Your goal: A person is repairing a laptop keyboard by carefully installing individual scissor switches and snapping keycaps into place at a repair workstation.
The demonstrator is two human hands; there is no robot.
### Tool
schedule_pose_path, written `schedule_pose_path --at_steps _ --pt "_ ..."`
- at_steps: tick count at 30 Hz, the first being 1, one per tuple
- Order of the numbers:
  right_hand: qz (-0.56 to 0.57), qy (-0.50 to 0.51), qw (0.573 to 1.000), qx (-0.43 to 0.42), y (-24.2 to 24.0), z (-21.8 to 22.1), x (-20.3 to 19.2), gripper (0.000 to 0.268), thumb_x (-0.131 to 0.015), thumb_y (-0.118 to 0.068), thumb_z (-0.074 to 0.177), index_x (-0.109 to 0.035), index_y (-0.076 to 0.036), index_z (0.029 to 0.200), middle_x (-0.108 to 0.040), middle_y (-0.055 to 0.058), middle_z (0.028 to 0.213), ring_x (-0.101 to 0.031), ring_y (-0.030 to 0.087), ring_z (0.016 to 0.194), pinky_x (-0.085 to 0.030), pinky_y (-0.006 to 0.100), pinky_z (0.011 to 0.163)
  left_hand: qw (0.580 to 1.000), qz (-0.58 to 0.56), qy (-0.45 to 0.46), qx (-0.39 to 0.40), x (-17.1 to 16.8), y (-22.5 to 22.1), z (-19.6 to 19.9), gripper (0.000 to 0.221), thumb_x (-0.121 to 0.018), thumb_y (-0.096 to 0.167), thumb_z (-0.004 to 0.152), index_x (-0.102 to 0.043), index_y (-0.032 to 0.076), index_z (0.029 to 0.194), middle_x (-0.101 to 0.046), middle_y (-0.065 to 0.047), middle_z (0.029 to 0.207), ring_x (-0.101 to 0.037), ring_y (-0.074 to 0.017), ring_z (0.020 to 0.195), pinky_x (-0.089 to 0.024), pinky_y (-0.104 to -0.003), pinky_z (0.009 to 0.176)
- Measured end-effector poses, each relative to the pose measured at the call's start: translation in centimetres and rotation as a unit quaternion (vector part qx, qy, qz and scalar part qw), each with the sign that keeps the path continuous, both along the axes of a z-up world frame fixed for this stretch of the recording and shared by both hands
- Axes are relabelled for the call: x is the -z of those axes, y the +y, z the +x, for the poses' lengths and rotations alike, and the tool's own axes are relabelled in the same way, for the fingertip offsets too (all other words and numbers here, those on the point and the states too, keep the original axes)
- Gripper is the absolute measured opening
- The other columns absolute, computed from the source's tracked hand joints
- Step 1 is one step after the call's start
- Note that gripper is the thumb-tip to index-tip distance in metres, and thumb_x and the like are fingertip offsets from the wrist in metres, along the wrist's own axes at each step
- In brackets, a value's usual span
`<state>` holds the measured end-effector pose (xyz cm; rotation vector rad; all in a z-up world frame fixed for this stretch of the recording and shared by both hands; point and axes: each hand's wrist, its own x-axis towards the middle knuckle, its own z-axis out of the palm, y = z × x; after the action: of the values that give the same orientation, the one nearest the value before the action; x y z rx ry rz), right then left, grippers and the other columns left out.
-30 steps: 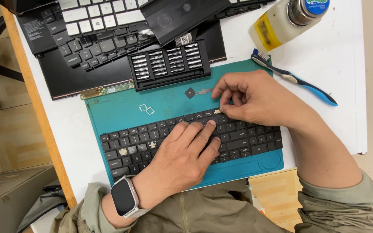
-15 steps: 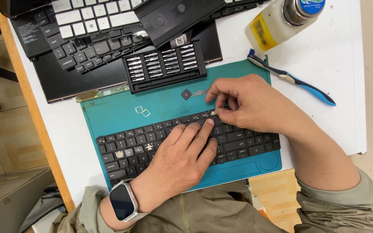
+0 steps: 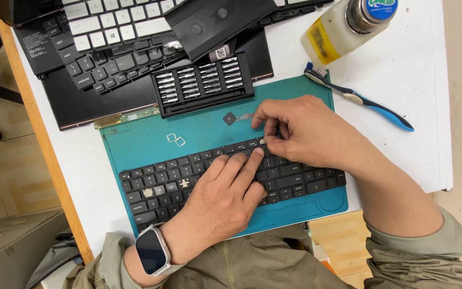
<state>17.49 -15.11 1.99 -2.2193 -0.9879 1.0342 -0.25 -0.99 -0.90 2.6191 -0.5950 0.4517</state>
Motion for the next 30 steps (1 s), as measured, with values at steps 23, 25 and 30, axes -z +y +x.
schedule_pose_path --at_steps 23,25,30 --pt "0.031 -0.05 0.998 0.003 -1.6 -0.3 0.4 0.019 -0.068 -0.011 0.087 -0.071 -0.017 0.105 -0.077 -0.003 0.082 -0.072 0.017 0.074 -0.053 0.033 0.069 0.991 0.114 0.073 -0.012 -0.7 -0.4 0.3 0.031 -0.062 0.038 0.098 -0.06 0.009 0.087 -0.061 -0.027 0.142 -0.06 -0.0409 0.108 -0.048 -0.048 0.089" --pt "0.092 -0.107 0.989 -0.041 -2.7 -0.4 0.2 0.019 -0.065 -0.011 0.092 -0.07 -0.013 0.11 -0.075 0.0 0.092 -0.071 0.02 0.078 -0.052 0.034 0.067 0.989 0.128 0.074 -0.014 -0.9 -0.2 0.4 0.028 -0.06 0.037 0.098 -0.059 0.011 0.087 -0.06 -0.025 0.144 -0.061 -0.0389 0.108 -0.047 -0.046 0.089" --pt "0.116 -0.259 0.952 -0.114 -4.4 -1.7 -0.4 0.014 -0.061 -0.013 0.099 -0.071 -0.014 0.109 -0.068 0.001 0.09 -0.059 0.026 0.074 -0.048 0.039 0.059 0.992 0.103 0.077 -0.016 -0.9 -0.2 0.5 0.024 -0.057 0.032 0.098 -0.059 0.01 0.088 -0.06 -0.024 0.143 -0.06 -0.0383 0.107 -0.047 -0.047 0.088"
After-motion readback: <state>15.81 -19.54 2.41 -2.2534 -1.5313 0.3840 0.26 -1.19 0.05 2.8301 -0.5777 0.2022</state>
